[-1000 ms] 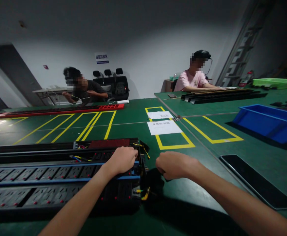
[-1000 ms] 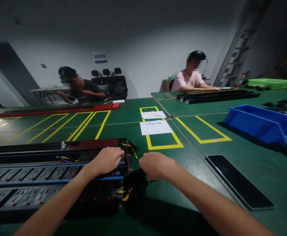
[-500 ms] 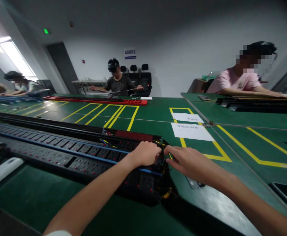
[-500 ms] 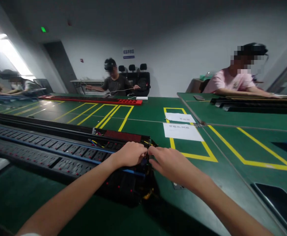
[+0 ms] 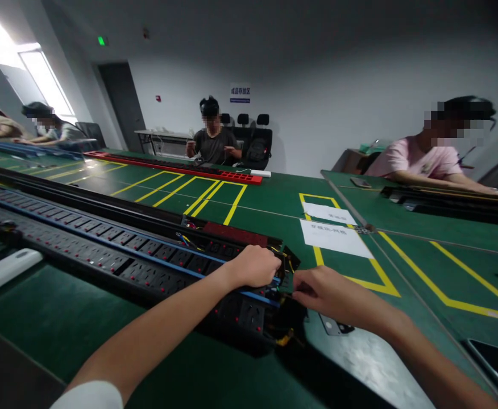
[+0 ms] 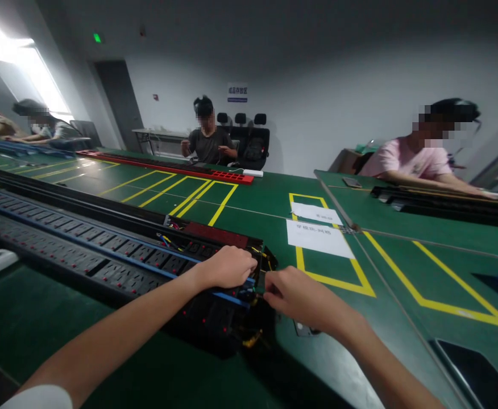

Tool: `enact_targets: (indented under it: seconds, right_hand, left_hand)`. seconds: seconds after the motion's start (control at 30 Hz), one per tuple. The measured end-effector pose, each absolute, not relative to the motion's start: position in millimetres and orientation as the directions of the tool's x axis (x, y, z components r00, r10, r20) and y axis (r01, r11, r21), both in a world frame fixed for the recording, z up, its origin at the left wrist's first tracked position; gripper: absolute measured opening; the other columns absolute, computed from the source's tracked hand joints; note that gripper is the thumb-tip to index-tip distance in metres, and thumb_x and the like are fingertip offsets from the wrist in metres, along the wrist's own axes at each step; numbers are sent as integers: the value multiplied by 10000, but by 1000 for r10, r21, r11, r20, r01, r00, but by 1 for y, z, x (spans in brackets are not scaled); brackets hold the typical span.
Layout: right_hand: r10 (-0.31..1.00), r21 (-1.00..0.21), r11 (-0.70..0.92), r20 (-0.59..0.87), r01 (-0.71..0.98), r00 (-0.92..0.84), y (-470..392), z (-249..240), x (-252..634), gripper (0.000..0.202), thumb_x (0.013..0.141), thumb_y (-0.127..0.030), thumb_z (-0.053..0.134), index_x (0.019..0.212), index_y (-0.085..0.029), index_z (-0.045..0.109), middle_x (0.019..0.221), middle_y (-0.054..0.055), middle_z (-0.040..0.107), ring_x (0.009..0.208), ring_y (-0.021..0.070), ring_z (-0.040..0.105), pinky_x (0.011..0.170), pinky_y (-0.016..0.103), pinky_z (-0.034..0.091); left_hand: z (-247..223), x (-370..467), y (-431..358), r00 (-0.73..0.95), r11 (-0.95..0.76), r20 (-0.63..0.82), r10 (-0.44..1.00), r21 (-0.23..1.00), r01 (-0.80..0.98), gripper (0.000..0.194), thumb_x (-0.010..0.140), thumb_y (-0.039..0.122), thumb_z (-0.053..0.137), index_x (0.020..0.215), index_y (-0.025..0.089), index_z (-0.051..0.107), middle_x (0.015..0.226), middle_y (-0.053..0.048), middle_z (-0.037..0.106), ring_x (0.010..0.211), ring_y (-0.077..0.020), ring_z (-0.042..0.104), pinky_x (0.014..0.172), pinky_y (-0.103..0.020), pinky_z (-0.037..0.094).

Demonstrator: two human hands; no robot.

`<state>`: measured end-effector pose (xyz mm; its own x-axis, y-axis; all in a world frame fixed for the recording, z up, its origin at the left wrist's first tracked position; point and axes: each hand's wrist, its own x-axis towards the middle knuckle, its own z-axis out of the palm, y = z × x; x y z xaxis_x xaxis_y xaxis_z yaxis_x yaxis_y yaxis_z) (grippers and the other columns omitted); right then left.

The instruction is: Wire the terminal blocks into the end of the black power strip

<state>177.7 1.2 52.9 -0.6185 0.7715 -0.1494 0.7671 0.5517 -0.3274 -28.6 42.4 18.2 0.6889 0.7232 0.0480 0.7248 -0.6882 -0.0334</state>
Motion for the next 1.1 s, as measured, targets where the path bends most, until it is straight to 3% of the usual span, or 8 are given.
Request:
enact_targets:
  seconds: [0.23, 0.4, 0.63, 0.93, 1.1]
  right_hand:
    - [794, -285, 514, -200, 809, -575, 16, 61, 207, 180, 820, -75, 558, 855, -186, 695, 748, 12, 694, 678, 142, 603, 605, 250, 344]
    - [854, -177, 488, -106, 855, -509, 27, 60, 227, 380, 835, -86, 554, 1194, -158, 654, 799, 47, 702, 709, 183, 623, 614, 281, 346]
    - [921, 111, 388, -78, 915, -382, 39, 51, 228, 242, 852, -56, 546, 1027, -140, 688, 946, 165, 745, 867, 273, 696, 668, 326, 381]
    - [880, 99, 453, -211, 886, -426, 35, 32, 213, 249, 838, -57, 617, 1031, -165, 732, 978, 145, 754, 892, 286, 727, 687, 325, 425]
    - [909, 106, 409, -137, 906, -394, 40, 26, 211, 257, 934, -127, 503, 1011, -166, 745, 910, 144, 755, 824, 287, 729, 641, 322, 392]
  left_hand:
    - [21, -29, 42, 687, -687, 49, 725, -28, 726, 240, 929, 184, 502, 914, 180, 742, 960, -124, 767, 835, -285, 741, 717, -373, 562]
    - [23, -29, 43, 685, -685, 32, 727, -34, 728, 256, 932, 178, 484, 923, 185, 740, 972, -111, 765, 851, -275, 737, 726, -371, 559]
    - [21, -30, 45, 693, -692, 36, 720, -26, 721, 249, 932, 182, 486, 903, 184, 734, 964, -101, 766, 847, -272, 736, 716, -363, 550]
    - [21, -30, 45, 695, -695, 48, 718, -5, 719, 254, 933, 177, 489, 895, 182, 740, 950, -119, 763, 827, -278, 731, 713, -373, 539]
    - [20, -30, 46, 696, -697, 55, 716, -5, 717, 256, 939, 187, 487, 893, 186, 739, 944, -113, 762, 829, -275, 731, 705, -364, 536]
